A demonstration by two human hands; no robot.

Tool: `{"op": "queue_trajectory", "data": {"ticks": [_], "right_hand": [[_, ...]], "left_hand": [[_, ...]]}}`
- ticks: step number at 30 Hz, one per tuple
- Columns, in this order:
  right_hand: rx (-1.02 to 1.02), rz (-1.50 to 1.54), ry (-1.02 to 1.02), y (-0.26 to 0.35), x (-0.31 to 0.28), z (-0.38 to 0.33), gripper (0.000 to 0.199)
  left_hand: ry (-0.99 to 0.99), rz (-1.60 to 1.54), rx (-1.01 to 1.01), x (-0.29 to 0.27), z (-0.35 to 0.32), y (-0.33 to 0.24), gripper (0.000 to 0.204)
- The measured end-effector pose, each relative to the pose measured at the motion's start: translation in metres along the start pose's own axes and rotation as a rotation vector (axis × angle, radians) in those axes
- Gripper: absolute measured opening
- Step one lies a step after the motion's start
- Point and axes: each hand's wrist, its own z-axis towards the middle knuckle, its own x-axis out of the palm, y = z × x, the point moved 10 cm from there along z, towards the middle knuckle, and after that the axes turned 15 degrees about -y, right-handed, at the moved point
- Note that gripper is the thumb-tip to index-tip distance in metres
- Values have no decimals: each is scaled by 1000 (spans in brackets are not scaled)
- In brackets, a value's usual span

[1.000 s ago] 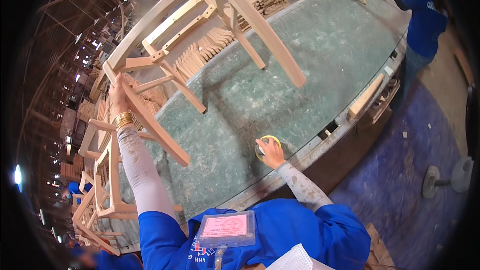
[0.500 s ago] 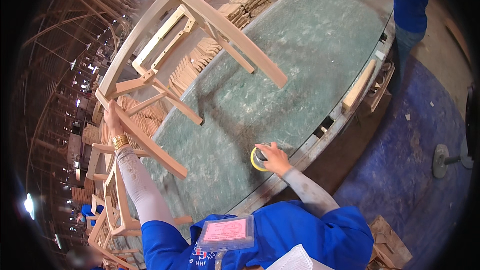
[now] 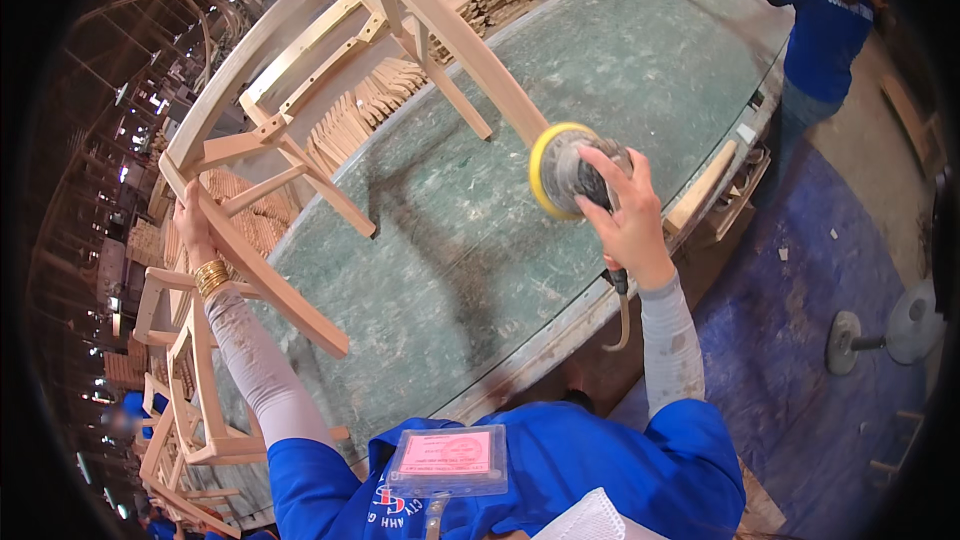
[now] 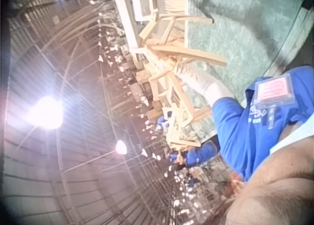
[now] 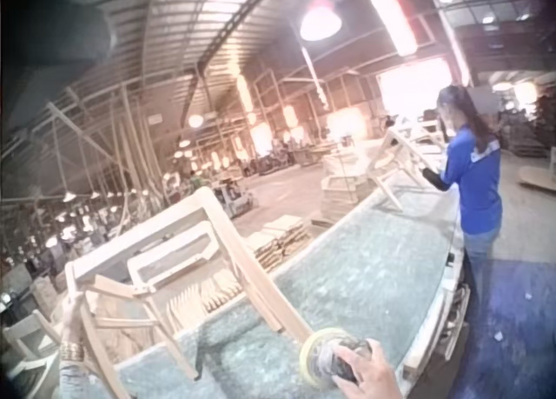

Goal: The person uses a handheld orbital sander to smooth the surfaces of wooden chair frames on a workbench. They reposition the chairs and sand different legs and rails in sequence.

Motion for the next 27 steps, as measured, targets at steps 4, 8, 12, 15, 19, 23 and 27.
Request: {"op": "queue_trajectory", "data": {"ticks": [4,8,12,15,19,23,27], "right_hand": [[-63,-50,-30,1,-7,-3,59],[6,10,-20,-2,1,16,61],[11,66,3,-15,-8,14,56],[60,103,17,-24,0,29,57],[138,158,113,-37,3,31,59],[276,225,148,-62,2,35,60],[383,404,225,-57,18,49,61]], "left_hand": [[-9,5,1,-5,-1,4,42],[-34,26,-16,-7,1,6,43],[-5,2,-23,-6,0,8,46],[3,22,-23,-7,1,8,52],[-6,54,-46,-9,-1,9,51],[11,35,-44,-2,-1,8,52],[-13,50,-38,-13,5,13,52]]}}
